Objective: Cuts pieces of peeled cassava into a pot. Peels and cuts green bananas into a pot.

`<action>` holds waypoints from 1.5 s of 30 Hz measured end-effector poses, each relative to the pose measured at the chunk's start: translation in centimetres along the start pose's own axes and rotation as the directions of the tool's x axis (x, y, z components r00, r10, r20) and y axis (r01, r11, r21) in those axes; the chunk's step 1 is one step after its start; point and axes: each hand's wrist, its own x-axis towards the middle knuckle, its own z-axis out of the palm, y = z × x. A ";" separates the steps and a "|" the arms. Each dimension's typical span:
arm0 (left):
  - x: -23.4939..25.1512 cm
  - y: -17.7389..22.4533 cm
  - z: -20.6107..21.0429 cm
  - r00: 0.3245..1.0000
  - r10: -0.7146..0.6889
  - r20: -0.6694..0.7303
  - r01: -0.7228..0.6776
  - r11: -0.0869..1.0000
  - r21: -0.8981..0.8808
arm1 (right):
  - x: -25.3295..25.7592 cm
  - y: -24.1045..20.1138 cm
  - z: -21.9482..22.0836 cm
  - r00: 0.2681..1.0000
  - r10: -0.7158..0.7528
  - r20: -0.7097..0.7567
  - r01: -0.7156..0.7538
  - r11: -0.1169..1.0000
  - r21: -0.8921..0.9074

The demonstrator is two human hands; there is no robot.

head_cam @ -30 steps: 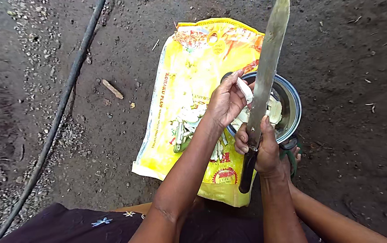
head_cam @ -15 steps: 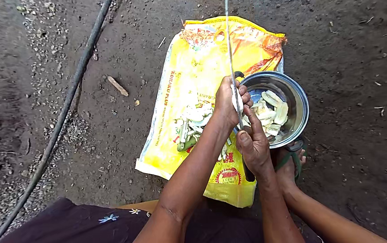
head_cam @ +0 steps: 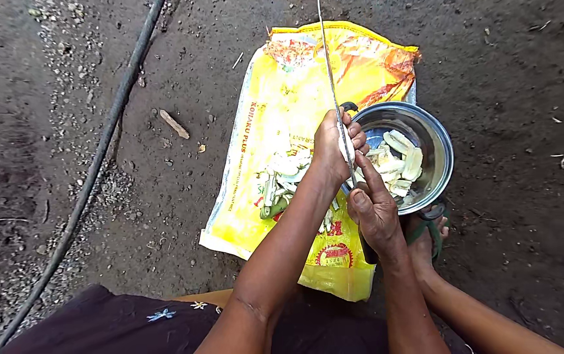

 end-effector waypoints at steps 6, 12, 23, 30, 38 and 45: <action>-0.4 0.0 0.2 0.999 0.037 0.025 -0.038 0.998 0.042 | 0.1 -0.1 0.0 0.999 0.039 0.016 -0.040 0.998 0.039; -0.4 0.1 0.1 0.997 0.032 0.064 -0.033 0.999 0.024 | 0.1 -0.3 -0.2 0.996 0.063 0.063 -0.067 0.996 0.064; -0.5 0.0 0.1 0.992 0.011 0.126 -0.012 1.000 0.006 | 0.0 -0.4 -0.2 0.993 0.094 0.068 -0.101 0.989 0.107; -0.4 -0.4 -0.4 0.981 0.016 0.195 -0.018 1.000 0.009 | -0.2 -0.1 0.2 0.995 0.102 0.018 -0.103 0.989 0.108; -0.2 -0.5 -0.7 0.969 -0.022 0.248 0.018 1.000 0.018 | -0.3 -0.1 0.2 0.994 0.106 0.025 -0.108 0.984 0.144; -0.9 -1.2 -0.4 0.974 -0.033 0.224 0.019 0.998 0.065 | -0.1 -0.2 0.1 0.990 0.136 -0.028 -0.130 0.982 0.139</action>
